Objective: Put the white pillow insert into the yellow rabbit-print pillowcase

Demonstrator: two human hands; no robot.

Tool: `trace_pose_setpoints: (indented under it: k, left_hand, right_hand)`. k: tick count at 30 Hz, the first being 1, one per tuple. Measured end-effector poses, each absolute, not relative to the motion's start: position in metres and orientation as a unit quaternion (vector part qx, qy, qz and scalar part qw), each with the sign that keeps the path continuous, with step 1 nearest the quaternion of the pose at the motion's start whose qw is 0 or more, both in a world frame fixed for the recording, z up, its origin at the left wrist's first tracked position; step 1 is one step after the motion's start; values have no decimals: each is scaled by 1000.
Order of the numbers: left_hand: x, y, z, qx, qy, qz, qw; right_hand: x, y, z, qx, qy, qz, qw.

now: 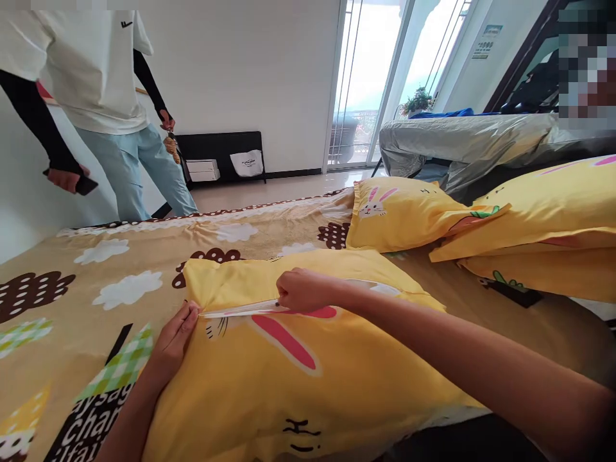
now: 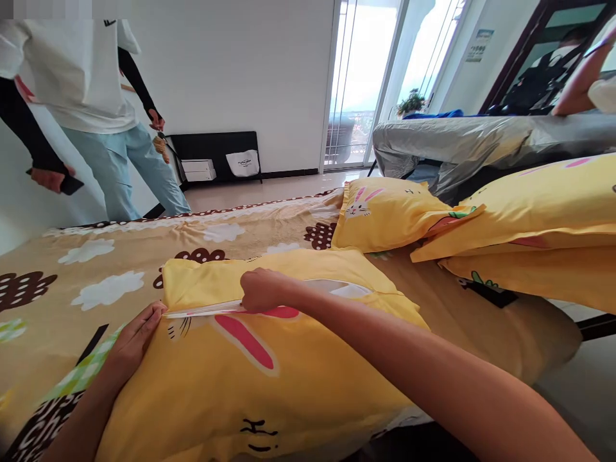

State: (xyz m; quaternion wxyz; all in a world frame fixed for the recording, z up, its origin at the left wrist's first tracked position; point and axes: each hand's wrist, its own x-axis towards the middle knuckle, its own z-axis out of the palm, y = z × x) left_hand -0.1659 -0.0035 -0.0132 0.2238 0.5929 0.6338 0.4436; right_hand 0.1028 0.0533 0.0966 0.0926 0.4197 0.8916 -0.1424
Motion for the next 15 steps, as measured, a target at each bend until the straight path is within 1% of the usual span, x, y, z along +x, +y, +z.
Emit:
trace_pose_setpoints:
  k: [4,9,15]
  left_hand:
    - [-170,-2,-18,577,633,450,252]
    - [-177,-2,-23,573,636,465,225]
    - [-191,2,-43,565,651,472,183]
  right_hand:
    - [132,53,99,456,866,-191,72]
    - [178,58,96,483,843,-230,60]
    - [230,64,88,491,842,-222,36]
